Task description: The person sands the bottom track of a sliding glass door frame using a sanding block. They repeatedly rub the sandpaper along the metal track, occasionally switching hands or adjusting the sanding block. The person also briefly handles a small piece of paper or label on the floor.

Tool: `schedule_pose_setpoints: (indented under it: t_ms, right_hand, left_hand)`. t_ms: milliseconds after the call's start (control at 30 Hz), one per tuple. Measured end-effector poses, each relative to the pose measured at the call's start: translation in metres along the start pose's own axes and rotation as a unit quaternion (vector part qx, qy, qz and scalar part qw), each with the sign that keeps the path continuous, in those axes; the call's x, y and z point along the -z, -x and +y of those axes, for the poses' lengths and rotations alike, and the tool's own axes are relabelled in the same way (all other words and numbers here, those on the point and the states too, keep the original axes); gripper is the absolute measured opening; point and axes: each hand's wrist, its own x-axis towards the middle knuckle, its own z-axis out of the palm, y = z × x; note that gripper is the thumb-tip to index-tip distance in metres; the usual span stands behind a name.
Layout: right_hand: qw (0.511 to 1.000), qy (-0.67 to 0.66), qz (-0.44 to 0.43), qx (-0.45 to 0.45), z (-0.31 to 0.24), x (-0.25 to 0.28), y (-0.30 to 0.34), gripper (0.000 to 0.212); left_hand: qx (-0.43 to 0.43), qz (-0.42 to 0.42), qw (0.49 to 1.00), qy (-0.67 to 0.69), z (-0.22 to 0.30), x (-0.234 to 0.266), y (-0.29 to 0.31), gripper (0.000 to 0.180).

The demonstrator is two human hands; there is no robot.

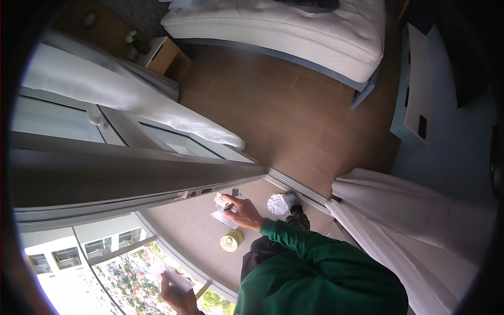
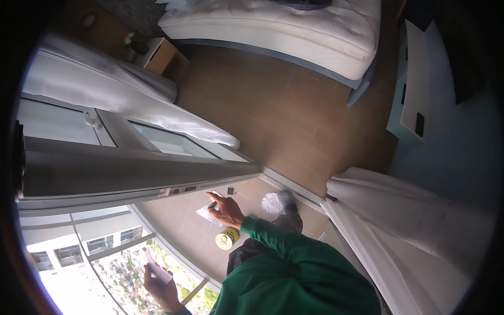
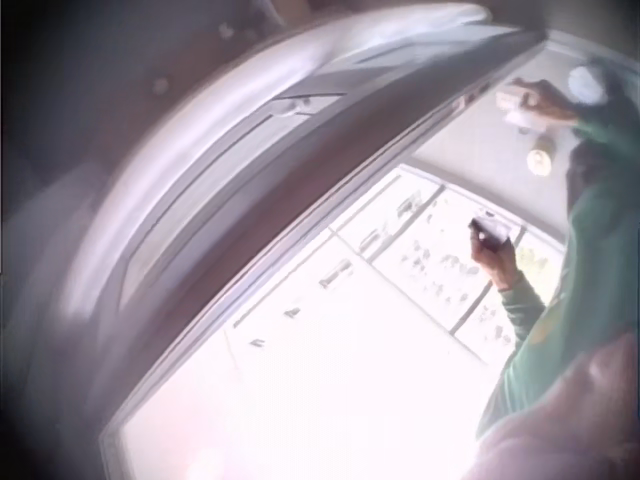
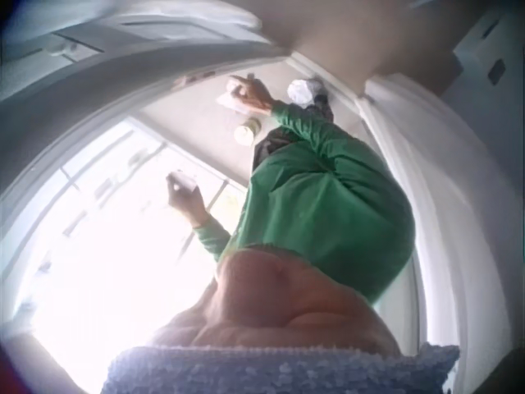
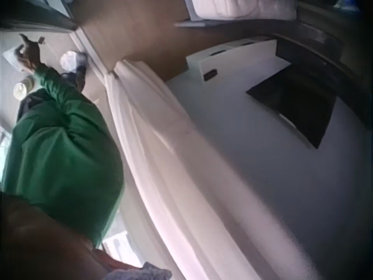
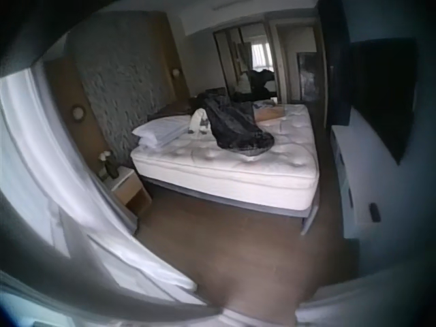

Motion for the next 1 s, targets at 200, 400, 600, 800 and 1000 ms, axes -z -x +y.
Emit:
schedule_pose_setpoints:
  t_ms: [200, 400, 600, 800, 1000]
  right_hand:
    - [0.952, -0.237, -0.073, -0.177, -0.047, 0.057, 0.029, 0.034]
    - [0.984, -0.149, -0.011, 0.094, -0.103, 0.087, 0.047, 0.034]
    - [0.957, 0.099, 0.004, 0.272, -0.150, 0.101, 0.052, 0.055]
    - [0.932, 0.185, -0.001, 0.311, -0.179, 0.092, 0.052, 0.057]
    - [0.926, 0.210, -0.008, 0.314, -0.187, 0.081, 0.049, 0.053]
  left_hand:
    - [-0.222, 0.020, 0.884, -0.410, 0.010, -0.020, -0.016, 0.016]
    - [-0.066, 0.003, 0.997, 0.045, 0.035, -0.050, -0.026, 0.027]
    - [0.002, -0.024, 0.967, 0.252, 0.053, -0.074, -0.036, 0.027]
    - [-0.061, -0.036, 0.974, 0.215, 0.061, -0.073, -0.033, 0.016]
    - [-0.100, -0.035, 0.981, 0.162, 0.048, -0.068, -0.038, 0.014]
